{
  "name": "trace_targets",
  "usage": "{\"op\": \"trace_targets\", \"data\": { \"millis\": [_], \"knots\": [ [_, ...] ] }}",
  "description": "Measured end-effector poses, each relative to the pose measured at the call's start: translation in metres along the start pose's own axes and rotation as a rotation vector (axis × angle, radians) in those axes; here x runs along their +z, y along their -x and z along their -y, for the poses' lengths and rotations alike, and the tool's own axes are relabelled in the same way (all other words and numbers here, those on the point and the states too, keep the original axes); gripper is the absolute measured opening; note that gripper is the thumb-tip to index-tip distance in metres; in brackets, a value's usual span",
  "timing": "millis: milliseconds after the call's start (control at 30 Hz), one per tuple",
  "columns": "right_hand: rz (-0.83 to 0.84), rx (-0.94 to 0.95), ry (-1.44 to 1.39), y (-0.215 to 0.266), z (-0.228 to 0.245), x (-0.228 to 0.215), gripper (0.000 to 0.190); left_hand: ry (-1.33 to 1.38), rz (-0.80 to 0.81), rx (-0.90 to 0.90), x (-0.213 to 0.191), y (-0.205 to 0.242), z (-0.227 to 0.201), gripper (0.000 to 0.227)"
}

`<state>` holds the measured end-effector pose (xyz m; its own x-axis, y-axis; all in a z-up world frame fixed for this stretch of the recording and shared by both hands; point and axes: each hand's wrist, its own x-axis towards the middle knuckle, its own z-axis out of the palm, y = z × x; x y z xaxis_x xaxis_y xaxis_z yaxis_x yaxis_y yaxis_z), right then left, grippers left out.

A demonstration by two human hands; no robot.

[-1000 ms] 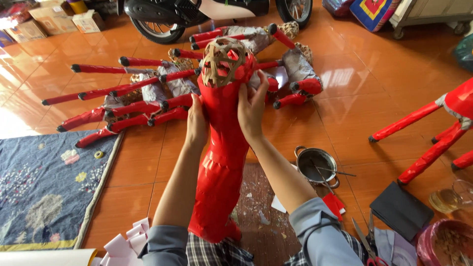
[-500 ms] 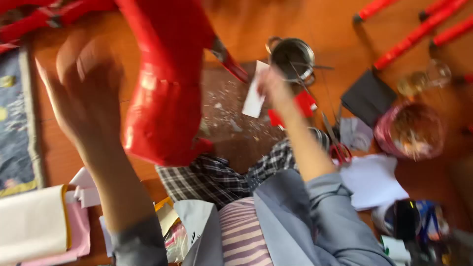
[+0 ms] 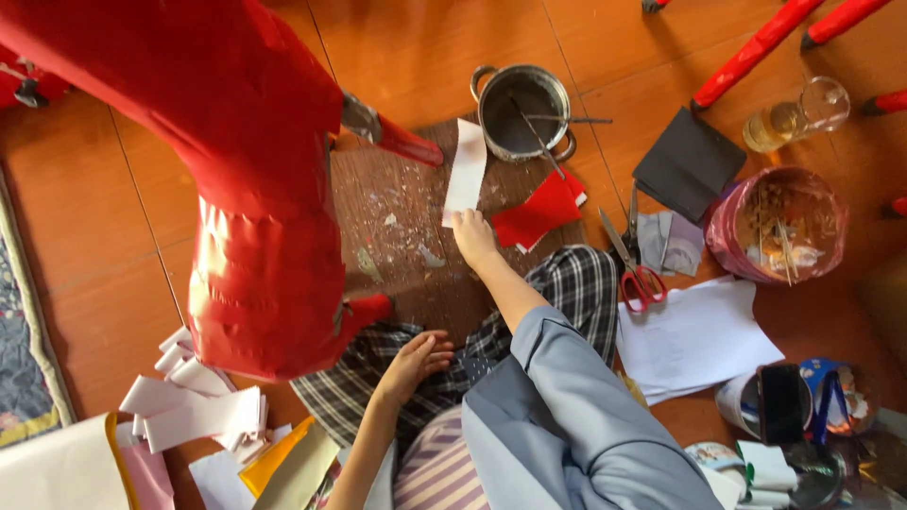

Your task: Decorating a red animal-shaped craft frame by cutting and gluing paper strips onto it

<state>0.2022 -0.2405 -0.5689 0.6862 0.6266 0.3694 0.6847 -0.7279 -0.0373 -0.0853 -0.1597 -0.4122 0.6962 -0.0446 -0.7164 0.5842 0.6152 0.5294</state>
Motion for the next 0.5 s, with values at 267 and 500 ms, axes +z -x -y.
{"op": "trace_targets", "data": {
  "millis": [267, 500],
  "knots": [
    [0.26, -0.097, -0.309, 0.047, 0.049, -0.104, 0.011, 0.354, -0.112, 0.054, 0.003, -0.086, -0.037, 0.062],
    [0.354, -0.172, -0.116, 0.05, 0.037, -0.171, 0.021, 0.277, -0.367, 0.067, -0.056, -0.183, 0.034, 0.043]
  ]
}}
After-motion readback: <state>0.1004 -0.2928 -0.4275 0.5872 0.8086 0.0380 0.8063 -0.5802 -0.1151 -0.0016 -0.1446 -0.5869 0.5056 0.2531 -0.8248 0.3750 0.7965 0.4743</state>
